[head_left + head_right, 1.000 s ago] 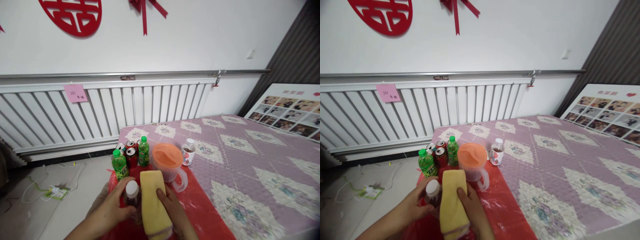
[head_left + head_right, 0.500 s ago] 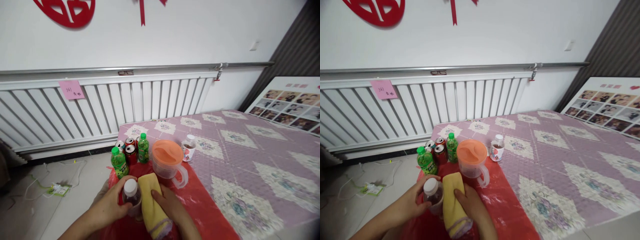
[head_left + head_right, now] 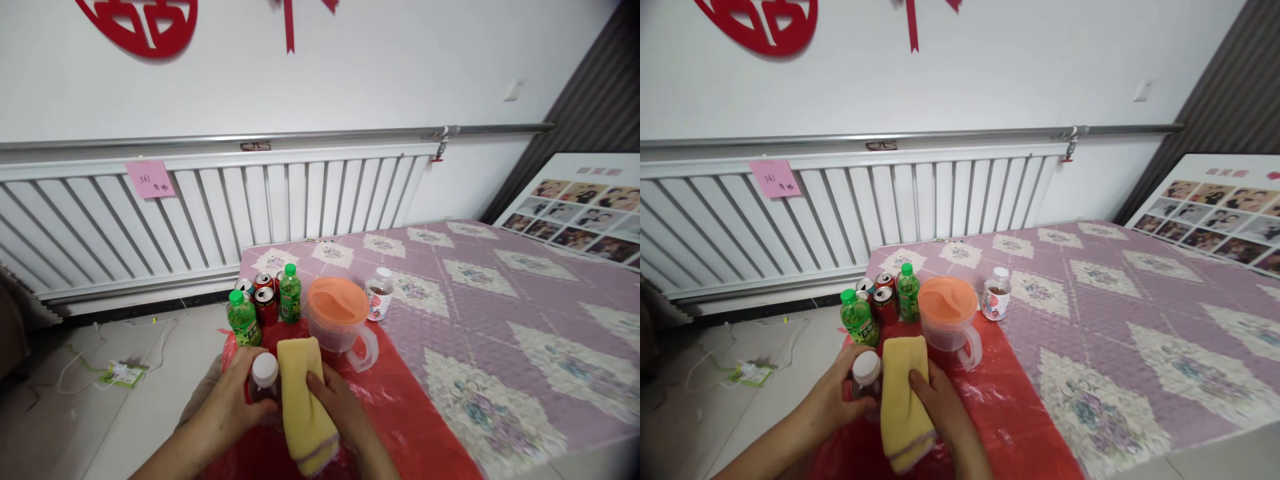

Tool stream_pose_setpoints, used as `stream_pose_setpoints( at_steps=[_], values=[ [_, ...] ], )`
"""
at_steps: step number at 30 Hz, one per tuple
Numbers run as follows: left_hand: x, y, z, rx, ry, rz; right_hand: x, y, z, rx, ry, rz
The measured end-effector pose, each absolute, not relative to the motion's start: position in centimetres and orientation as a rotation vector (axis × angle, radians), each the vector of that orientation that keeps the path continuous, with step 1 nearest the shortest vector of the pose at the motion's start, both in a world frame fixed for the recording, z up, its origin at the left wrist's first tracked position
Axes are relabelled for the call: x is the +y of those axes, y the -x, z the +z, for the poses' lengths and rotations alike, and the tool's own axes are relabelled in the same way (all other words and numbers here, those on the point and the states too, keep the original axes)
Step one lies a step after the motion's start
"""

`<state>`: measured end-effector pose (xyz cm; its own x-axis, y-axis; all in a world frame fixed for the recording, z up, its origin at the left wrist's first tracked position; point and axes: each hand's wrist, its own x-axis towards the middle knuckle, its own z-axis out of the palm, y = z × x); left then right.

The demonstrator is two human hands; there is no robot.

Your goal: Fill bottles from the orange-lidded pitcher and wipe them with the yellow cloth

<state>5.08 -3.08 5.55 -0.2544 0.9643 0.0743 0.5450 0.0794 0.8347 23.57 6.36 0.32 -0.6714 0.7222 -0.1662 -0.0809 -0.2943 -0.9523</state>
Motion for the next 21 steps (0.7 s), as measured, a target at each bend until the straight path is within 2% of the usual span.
stream_pose_setpoints(
  at_steps=[8,14,21],
  values=[
    [-3.1,-3.6,4.6,1.597,-1.418,0.964,7.1,-24.7,-0.1,-1.576,1.075,1.777],
    [-3.4,-4.8,4.5,1.719,-1.526,1.082,5.7,-24.6,1.3,-1.329,0.849,2.014],
    [-3.5,-5.9,5.3,1.828,-1.545,1.078,5.0,-23.9,1.9,-1.383,0.879,1.93]
  ],
)
